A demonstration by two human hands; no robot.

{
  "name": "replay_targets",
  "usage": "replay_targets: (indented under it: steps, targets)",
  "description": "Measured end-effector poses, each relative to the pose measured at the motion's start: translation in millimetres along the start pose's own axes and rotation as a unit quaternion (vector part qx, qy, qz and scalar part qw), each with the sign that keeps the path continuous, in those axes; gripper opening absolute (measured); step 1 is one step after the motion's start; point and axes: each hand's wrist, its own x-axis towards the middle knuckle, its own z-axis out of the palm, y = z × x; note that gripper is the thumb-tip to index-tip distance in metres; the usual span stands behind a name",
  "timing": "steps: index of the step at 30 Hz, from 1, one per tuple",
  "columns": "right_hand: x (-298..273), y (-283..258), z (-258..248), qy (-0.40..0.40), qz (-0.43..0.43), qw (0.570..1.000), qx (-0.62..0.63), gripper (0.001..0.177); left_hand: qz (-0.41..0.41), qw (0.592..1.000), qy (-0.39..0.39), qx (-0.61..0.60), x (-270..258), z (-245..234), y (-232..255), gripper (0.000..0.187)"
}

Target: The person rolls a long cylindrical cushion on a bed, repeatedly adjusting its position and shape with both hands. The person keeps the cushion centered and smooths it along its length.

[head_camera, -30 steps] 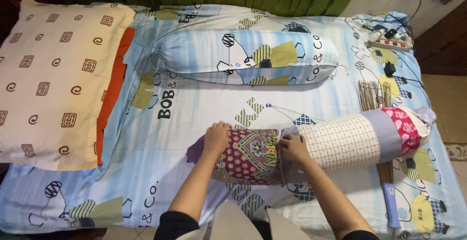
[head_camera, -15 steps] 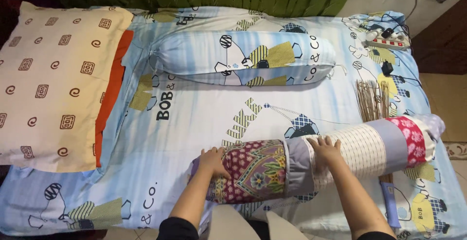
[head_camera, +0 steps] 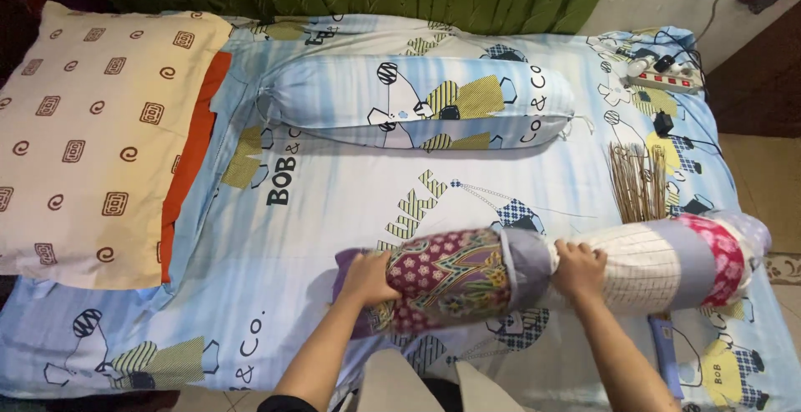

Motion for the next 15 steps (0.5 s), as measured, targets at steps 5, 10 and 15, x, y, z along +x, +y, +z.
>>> replay_targets:
  steps: [5, 10, 15]
  targets:
    - [24.1, 19.8, -14.8, 0.169, 0.026, 0.983, -0.063, 0.031, 0.056, 0.990, 0.123, 0.049, 26.1, -11.1, 3.4, 0.095]
    - [37.4, 3.3, 19.0, -0.003, 0.069, 0.997, -0.038, 0.058, 0.041, 0.986, 0.156, 0.048, 32.0, -0.4, 2.0, 0.079]
    - [49.4, -57.6, 5.3, -0.110, 0.016, 0.966, 0.233, 0.047, -0.046, 0.998, -0.034, -0.003, 60.8, 27.6, -22.8, 0.074]
